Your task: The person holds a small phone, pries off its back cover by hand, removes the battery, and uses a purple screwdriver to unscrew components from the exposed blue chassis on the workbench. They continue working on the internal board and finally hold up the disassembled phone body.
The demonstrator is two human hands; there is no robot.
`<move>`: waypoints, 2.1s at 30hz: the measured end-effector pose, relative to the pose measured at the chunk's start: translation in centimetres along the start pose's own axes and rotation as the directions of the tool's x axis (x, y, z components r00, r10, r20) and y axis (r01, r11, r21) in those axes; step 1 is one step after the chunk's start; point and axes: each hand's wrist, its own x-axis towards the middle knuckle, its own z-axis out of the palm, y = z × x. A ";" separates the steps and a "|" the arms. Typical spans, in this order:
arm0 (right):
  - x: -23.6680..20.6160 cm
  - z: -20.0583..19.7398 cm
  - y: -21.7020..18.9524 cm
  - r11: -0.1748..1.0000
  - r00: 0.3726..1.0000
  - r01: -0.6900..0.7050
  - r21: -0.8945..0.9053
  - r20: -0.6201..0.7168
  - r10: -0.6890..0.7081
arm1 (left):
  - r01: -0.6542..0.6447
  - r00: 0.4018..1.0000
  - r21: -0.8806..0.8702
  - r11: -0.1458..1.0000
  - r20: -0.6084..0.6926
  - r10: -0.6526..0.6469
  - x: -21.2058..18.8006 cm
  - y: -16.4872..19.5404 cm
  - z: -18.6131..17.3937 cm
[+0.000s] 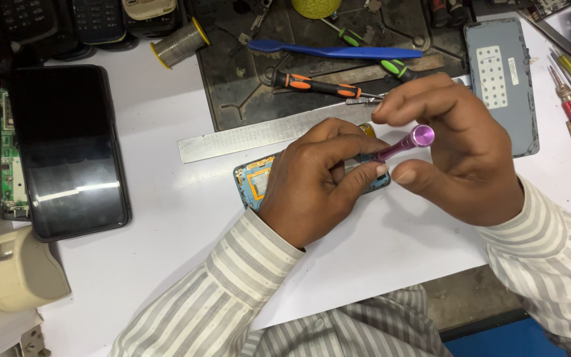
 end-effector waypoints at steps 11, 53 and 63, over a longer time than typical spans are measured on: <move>-0.4 -0.5 -0.3 0.987 0.995 -0.100 -0.122 0.015 0.102 | 0.027 0.999 0.014 1.000 0.019 -0.027 0.0 0.2 -0.1; -0.9 -1.1 -0.8 0.996 0.989 -0.051 -0.072 -0.141 0.040 | 0.023 1.000 0.035 0.999 0.004 -0.023 0.0 0.5 -0.3; -1.4 -0.8 -0.1 0.992 0.987 -0.077 -0.095 -0.149 0.062 | 0.030 0.999 0.046 0.998 0.008 -0.031 0.0 0.5 -0.3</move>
